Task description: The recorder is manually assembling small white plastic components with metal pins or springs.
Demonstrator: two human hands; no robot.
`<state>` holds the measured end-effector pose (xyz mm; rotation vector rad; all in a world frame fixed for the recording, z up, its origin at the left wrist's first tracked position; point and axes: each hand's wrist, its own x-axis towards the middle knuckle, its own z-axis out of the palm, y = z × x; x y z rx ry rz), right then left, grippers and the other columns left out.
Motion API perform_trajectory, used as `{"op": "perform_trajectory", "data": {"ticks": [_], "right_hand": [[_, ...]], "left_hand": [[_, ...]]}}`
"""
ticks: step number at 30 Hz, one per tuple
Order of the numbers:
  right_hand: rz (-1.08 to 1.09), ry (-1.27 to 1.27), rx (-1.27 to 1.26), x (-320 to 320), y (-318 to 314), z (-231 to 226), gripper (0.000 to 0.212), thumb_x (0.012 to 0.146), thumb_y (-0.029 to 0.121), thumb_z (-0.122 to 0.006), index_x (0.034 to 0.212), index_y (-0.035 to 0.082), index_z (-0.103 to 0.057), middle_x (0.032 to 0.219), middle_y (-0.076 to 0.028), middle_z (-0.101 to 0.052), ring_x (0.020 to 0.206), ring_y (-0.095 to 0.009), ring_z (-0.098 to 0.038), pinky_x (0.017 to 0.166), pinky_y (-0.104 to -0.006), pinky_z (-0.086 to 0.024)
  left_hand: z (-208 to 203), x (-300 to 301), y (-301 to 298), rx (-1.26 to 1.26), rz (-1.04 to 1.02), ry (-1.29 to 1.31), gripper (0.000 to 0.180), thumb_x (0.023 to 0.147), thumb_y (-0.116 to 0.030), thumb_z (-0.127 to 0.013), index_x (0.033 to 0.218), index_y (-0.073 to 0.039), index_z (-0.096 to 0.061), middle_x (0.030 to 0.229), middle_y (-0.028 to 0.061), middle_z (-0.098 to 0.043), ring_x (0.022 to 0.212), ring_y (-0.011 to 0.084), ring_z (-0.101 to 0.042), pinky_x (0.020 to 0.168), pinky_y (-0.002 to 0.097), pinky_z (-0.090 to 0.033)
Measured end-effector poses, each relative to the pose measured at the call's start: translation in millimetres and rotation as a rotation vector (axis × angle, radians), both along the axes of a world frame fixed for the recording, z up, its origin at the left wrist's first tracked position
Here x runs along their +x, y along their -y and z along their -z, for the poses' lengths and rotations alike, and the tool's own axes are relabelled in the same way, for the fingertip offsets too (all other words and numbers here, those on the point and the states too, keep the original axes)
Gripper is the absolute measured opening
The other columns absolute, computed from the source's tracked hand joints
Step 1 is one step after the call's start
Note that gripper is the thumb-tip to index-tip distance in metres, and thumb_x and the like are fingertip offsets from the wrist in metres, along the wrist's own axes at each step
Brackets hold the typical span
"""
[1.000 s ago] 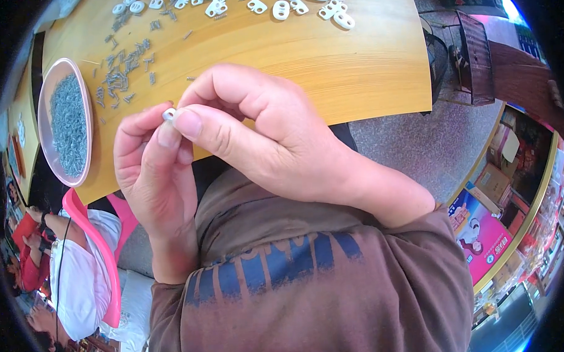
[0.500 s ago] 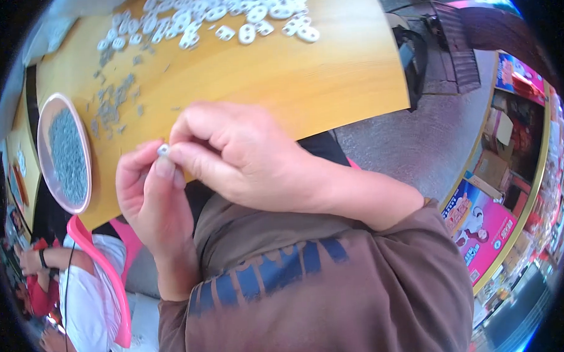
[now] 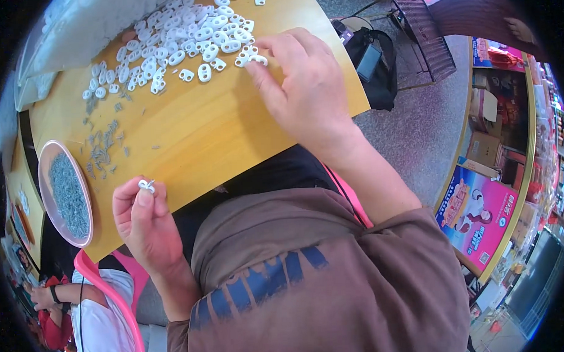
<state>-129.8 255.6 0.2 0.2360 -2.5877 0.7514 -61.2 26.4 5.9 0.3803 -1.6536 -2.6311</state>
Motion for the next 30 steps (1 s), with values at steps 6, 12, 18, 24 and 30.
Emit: {"op": "perform_trajectory", "data": {"ticks": [6,12,18,24,30], "right_hand": [[-0.039,-0.018,0.135,-8,-11,15,0.011,0.072,0.007,-0.063,0.079,0.0,-0.058,0.077,-0.01,-0.055,0.067,-0.019,-0.054,0.056,-0.0262,-0.044],[-0.04,0.192,-0.293,4,2,10,0.011,0.076,0.004,-0.061,0.086,0.0,-0.057,0.076,-0.003,-0.055,0.069,-0.01,-0.053,0.061,-0.0199,-0.042],[-0.225,0.641,-1.243,24,41,-24,0.024,0.081,0.006,-0.055,0.103,-0.002,-0.052,0.084,-0.003,-0.056,0.07,-0.008,-0.052,0.066,-0.0181,-0.041],[-0.321,1.042,-1.569,32,65,-33,0.027,0.083,0.013,-0.053,0.106,-0.001,-0.052,0.082,-0.007,-0.057,0.068,-0.01,-0.054,0.062,-0.0203,-0.046],[-0.348,1.113,-1.566,34,75,-31,0.025,0.082,0.012,-0.054,0.103,-0.001,-0.052,0.082,-0.007,-0.058,0.071,-0.011,-0.056,0.063,-0.0213,-0.047]], "left_hand": [[-3,-1,-3,0.009,0.032,0.02,0.016,0.077,0.0,-0.054,0.093,0.004,-0.051,0.075,0.0056,-0.052,0.058,0.0092,-0.045,0.054,0.0194,-0.038],[-3,1,1,0.009,0.029,0.024,0.018,0.078,0.0,-0.054,0.094,0.004,-0.051,0.076,0.0057,-0.053,0.059,0.0081,-0.046,0.055,0.0181,-0.038],[-10,-1,-2,0.019,0.027,0.028,0.025,0.078,0.002,-0.051,0.103,0.006,-0.052,0.08,0.0053,-0.054,0.061,0.0066,-0.046,0.055,0.0169,-0.038],[-12,-1,1,0.081,0.081,-0.034,0.025,0.079,0.001,-0.051,0.103,0.005,-0.054,0.081,0.004,-0.055,0.063,0.005,-0.047,0.056,0.0161,-0.039],[-15,1,2,0.047,0.098,-0.037,0.023,0.079,0.0,-0.052,0.101,0.003,-0.054,0.081,0.0019,-0.054,0.064,0.0036,-0.046,0.056,0.0154,-0.039]]}}
